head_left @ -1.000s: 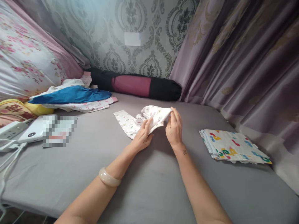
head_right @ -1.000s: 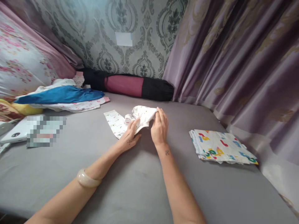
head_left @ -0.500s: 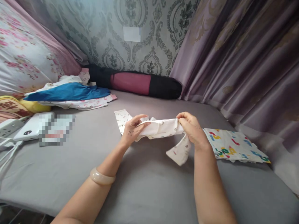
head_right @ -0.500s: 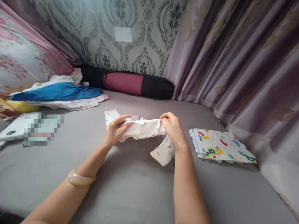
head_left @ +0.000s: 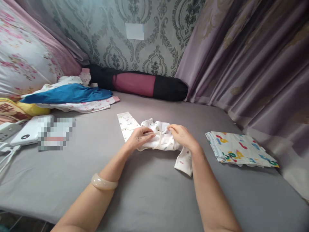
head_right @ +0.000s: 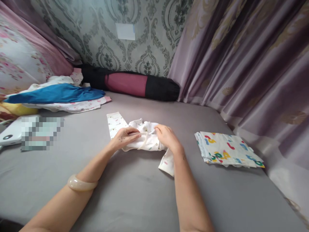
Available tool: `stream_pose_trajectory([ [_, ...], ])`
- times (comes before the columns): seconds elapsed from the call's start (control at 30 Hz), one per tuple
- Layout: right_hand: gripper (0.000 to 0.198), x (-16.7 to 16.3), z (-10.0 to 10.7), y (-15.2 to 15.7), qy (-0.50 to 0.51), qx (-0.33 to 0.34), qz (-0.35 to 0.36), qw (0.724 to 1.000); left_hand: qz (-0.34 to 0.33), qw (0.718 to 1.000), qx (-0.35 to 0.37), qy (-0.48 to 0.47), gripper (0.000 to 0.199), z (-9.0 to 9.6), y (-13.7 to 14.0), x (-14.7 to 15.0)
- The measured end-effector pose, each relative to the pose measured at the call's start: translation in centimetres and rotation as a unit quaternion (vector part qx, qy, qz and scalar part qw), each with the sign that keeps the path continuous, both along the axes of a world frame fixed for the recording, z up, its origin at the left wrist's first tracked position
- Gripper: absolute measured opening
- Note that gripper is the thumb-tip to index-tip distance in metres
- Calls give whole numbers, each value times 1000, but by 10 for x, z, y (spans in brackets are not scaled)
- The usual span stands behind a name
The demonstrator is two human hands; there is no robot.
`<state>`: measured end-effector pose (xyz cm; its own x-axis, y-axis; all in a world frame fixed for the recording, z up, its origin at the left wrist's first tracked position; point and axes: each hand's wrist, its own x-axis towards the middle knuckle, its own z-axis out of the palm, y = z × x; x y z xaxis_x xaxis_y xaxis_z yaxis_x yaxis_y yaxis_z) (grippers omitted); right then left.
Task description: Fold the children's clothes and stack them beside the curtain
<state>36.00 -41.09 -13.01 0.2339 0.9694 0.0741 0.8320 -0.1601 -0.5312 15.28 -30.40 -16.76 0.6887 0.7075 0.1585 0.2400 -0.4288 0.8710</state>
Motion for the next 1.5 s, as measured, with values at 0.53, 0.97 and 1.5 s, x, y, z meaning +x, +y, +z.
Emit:
stream_pose_trajectory([
  [0.53, 26, -11, -8, 10, 95, 86, 18, 992, 105, 992, 62, -31, 34, -6, 11, -1],
  [0.97, 36, 37, -36, 9, 136, 150, -175, 963, 165, 975, 116, -91, 28, 6, 21, -16],
  [1.5, 39, 42, -36, 6, 122, 120, -180, 968, 110, 971, 206, -47, 26, -9, 27, -11],
])
